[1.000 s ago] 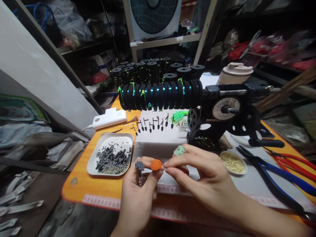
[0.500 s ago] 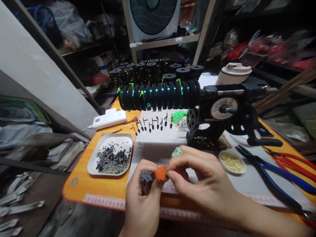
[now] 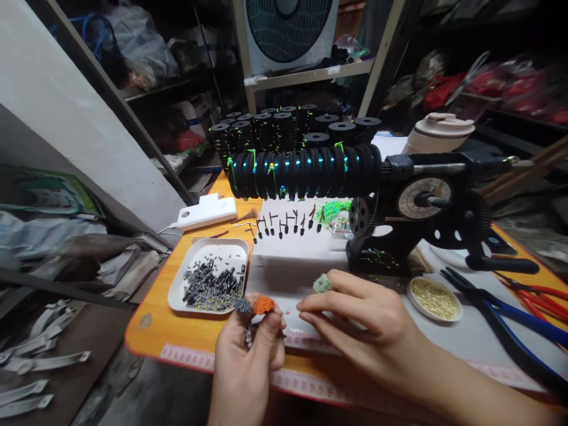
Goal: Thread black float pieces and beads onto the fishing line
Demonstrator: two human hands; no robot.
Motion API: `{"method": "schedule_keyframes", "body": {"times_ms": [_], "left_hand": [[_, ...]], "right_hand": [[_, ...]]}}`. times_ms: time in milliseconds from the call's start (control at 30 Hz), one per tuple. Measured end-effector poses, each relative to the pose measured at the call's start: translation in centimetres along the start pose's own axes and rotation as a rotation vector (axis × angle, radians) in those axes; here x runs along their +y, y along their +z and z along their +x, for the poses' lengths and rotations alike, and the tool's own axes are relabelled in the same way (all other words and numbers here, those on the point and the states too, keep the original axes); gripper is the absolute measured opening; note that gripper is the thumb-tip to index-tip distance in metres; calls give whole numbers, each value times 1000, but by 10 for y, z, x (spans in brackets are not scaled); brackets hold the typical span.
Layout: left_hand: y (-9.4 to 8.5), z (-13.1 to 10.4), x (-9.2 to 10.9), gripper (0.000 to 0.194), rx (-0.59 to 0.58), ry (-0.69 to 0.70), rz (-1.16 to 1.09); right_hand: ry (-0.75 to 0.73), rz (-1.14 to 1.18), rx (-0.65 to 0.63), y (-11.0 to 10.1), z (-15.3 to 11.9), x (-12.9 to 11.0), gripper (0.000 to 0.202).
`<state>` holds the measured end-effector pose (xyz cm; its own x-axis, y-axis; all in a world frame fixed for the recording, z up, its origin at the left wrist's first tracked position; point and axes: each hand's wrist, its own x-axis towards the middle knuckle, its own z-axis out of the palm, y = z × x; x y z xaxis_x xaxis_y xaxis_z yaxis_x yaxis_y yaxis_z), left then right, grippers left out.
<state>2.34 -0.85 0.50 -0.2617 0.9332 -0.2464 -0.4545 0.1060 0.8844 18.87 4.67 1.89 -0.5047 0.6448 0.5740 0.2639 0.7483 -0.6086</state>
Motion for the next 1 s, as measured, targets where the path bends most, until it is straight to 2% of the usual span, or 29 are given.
{"method": "schedule_keyframes", "body": {"times_ms": [167, 433, 700, 800, 867, 1000], "left_hand": [[1, 0, -1, 37, -38, -18, 2], [2, 0, -2, 42, -31, -40, 33], [11, -5, -11, 52, 145, -20, 140], [13, -6, -13, 47, 145, 0, 154], [10, -4, -13, 40, 130, 116, 195], [-9, 5, -4, 17, 102, 478, 403]], "right_hand": [[-19, -39, -18, 1, -3, 0, 14], [-27, -44, -10, -1, -1, 0, 17], [115, 98, 36, -1, -2, -6, 15], [165, 124, 23, 0, -1, -9, 15], [173, 127, 11, 1, -1, -10, 14], [101, 57, 47, -1, 1, -8, 12]]}}
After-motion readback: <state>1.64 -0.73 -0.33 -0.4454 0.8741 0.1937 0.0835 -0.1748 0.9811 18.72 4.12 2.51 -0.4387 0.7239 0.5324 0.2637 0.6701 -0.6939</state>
